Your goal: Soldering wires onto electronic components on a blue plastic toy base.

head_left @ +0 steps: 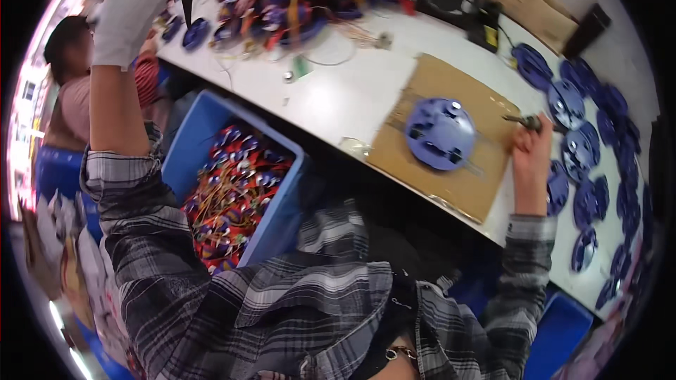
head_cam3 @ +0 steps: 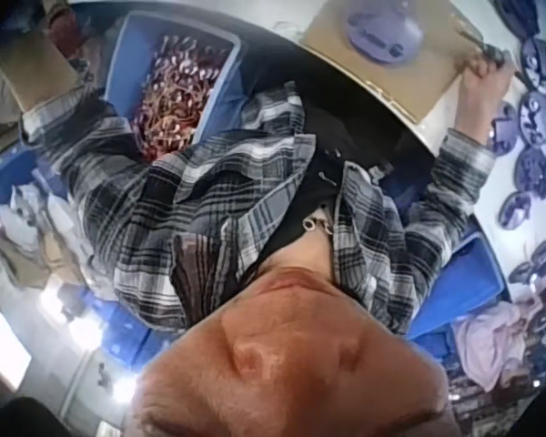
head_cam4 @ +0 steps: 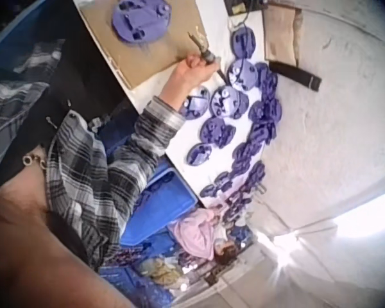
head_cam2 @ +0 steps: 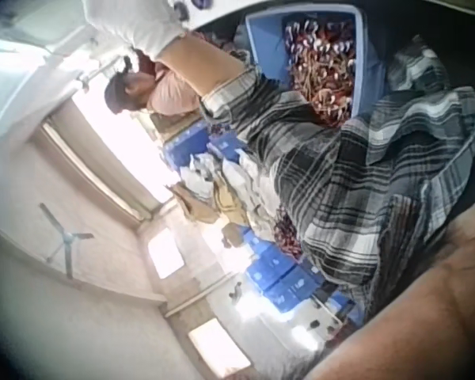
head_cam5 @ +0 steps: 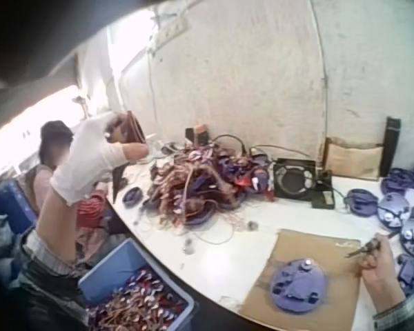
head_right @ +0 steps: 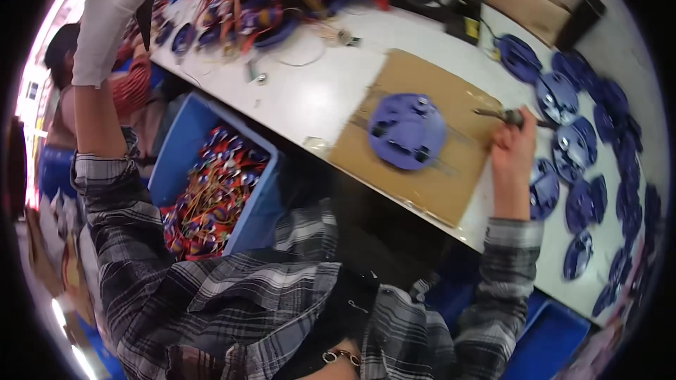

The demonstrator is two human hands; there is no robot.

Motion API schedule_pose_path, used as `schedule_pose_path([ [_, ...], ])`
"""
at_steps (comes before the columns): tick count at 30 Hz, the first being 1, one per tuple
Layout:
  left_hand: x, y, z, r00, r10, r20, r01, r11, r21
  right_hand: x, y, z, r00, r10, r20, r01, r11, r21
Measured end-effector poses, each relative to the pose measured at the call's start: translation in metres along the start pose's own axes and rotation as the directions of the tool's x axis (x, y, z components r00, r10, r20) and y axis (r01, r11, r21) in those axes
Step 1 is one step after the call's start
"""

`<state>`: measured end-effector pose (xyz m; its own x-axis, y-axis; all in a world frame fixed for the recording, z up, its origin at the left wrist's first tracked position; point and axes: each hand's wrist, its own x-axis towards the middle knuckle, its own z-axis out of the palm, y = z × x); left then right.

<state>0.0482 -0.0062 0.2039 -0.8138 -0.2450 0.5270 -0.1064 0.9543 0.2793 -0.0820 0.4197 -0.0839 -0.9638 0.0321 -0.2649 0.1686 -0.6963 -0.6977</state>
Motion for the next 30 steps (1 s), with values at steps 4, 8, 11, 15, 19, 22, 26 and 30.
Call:
schedule_pose_path([
  [4, 0.000, -0.013, 0.061, 0.983, 0.172, 0.058, -0.165, 0.980, -0.109, -0.007, -0.006, 0.008, 0.999, -0.027, 0.031, 0.027, 0.999, 0.021],
  [8, -0.033, -0.029, 0.125, 0.939, 0.291, 0.182, -0.332, 0.905, 0.266, -0.011, -0.015, 0.004, 0.993, -0.060, 0.097, 0.060, 0.998, -0.004],
  [11, -0.059, -0.047, 0.160, 0.935, 0.282, 0.217, -0.352, 0.824, 0.444, -0.014, -0.019, 0.004, 0.993, -0.045, 0.112, 0.044, 0.999, 0.004],
  [15, -0.083, -0.047, 0.174, 0.932, 0.312, 0.183, -0.359, 0.853, 0.379, -0.016, -0.015, 0.011, 0.996, -0.028, 0.083, 0.028, 1.000, 0.000],
  [19, -0.121, -0.031, 0.164, 0.807, 0.548, 0.221, -0.564, 0.826, 0.009, -0.027, -0.012, 0.014, 0.991, -0.018, 0.136, 0.021, 0.999, -0.025],
  [22, -0.148, -0.019, 0.173, 0.774, 0.580, 0.254, -0.543, 0.814, -0.207, -0.034, -0.006, 0.023, 0.984, -0.010, 0.179, 0.019, 0.999, -0.048],
  [26, -0.168, -0.021, 0.197, 0.839, 0.506, 0.198, -0.433, 0.843, -0.320, -0.048, 0.005, 0.038, 0.980, -0.010, 0.198, 0.029, 0.995, -0.094],
  [30, -0.170, -0.031, 0.210, 0.813, 0.549, 0.195, -0.456, 0.808, -0.373, -0.054, 0.009, 0.043, 0.978, -0.010, 0.206, 0.041, 0.989, -0.144],
])
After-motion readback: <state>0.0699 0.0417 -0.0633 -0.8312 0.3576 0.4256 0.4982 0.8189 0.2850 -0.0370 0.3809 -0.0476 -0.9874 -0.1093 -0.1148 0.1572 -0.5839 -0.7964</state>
